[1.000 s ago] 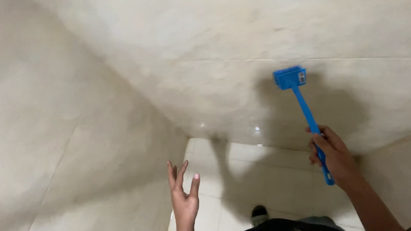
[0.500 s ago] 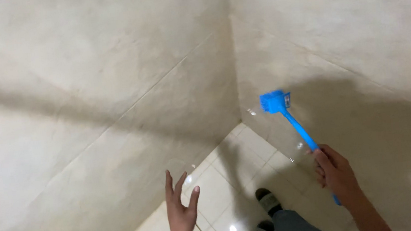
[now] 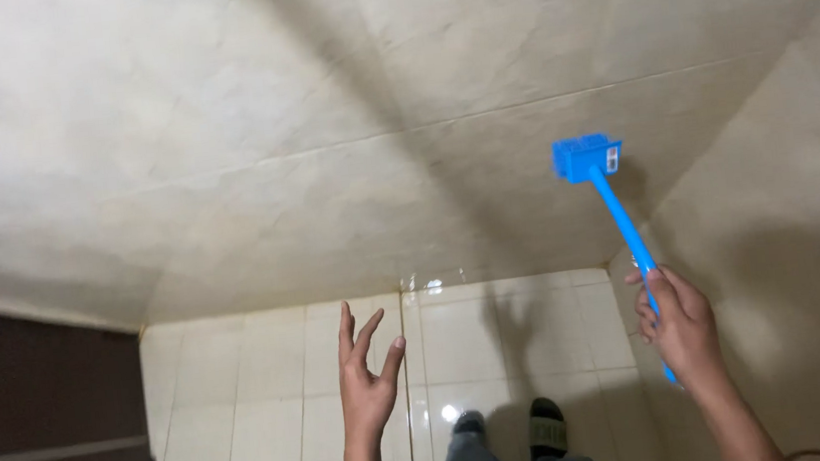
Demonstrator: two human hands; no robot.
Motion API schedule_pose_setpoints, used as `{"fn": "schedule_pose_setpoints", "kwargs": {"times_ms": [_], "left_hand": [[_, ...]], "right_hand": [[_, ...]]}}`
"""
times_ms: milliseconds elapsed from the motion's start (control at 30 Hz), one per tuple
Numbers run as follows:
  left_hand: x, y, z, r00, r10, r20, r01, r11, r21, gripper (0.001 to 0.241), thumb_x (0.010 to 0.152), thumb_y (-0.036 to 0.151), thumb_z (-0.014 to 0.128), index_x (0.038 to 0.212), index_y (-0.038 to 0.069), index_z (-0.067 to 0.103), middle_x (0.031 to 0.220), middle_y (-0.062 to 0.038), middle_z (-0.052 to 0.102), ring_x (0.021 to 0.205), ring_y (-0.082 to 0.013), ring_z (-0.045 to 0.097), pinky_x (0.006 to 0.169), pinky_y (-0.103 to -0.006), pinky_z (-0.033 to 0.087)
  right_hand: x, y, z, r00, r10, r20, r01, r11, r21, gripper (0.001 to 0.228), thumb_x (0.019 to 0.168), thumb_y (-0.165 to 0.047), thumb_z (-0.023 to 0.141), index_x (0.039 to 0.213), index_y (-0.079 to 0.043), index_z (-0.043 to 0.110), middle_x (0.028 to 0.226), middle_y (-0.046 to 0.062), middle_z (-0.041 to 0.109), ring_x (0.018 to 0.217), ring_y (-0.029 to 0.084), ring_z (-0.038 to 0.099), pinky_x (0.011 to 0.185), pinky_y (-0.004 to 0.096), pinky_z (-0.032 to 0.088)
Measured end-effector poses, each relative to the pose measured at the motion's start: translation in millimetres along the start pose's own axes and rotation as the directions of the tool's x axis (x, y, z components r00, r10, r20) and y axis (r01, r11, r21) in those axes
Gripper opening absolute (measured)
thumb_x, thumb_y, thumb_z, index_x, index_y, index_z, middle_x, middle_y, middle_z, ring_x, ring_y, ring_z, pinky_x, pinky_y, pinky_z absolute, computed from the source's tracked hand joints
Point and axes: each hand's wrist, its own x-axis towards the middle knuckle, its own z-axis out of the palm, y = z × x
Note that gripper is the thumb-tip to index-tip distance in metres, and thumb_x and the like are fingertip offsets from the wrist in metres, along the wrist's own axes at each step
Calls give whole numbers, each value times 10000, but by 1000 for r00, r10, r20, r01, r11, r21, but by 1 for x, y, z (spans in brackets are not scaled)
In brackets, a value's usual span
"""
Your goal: The person sprays water on the bathroom floor and walls using a handheld shower head. They then use a blue scrub brush to clean the tiled walls and the door frame.
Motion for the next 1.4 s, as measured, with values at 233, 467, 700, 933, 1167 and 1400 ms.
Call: {"fn": "schedule_pose_setpoints", "kwargs": {"times_ms": [233, 467, 700, 933, 1167, 1400], "left_hand": [[-27, -50, -48, 966, 33, -258, -27, 999, 25, 461, 869, 254, 757, 1307, 121, 705, 1680, -168, 314, 1517, -357, 370, 1159, -471, 375], [-6, -134, -107, 930, 12, -368, -1, 1000, 29, 449, 855, 254, 756, 1285, 135, 704, 1677, -168, 297, 1489, -353, 389, 1125, -448, 392], [61, -160, -225, 937, 13, -349, 9, 998, 61, 464, 874, 271, 751, 1320, 154, 694, 1689, -154, 288, 1518, -345, 350, 1144, -465, 367], [139, -200, -306, 975, 143, -167, -133, 989, 70, 462, 894, 260, 748, 1344, 169, 693, 1711, -154, 266, 1529, -339, 345, 918, -423, 504], [184, -191, -328, 991, 113, -75, -110, 993, 44, 465, 872, 261, 751, 1325, 172, 694, 1687, -132, 291, 1519, -330, 358, 1144, -450, 375], [181, -170, -311, 995, 98, -13, -97, 995, 35, 473, 882, 275, 753, 1336, 160, 687, 1702, -128, 260, 1522, -337, 344, 1148, -462, 373]], "right_hand": [[24, -15, 80, 988, -26, 155, 33, 999, -40, 335, 1097, -312, 432, 1067, -25, 603, 638, -20, 375, 477, 83, 341, 428, 287, 351], [29, -39, 163, 972, -113, 205, 138, 984, -113, 337, 1101, -308, 453, 1046, -39, 647, 627, -49, 333, 489, 57, 285, 422, 272, 270], [14, -69, 284, 986, -164, 27, 166, 968, -189, 313, 1095, -298, 459, 1010, -45, 624, 597, -36, 370, 474, 72, 355, 415, 284, 306], [-20, -117, 391, 925, -360, -125, 345, 930, -123, 290, 1113, -267, 459, 992, -59, 621, 629, -40, 408, 509, 52, 358, 441, 266, 304], [-22, -100, 422, 832, -497, -245, 357, 819, -449, 365, 1134, -316, 477, 939, -52, 637, 635, 12, 494, 566, 80, 442, 514, 286, 378], [-5, -8, 413, 875, -432, -218, 257, 798, -546, 490, 1127, -445, 458, 916, -34, 621, 626, 59, 511, 570, 140, 487, 548, 358, 415]]}}
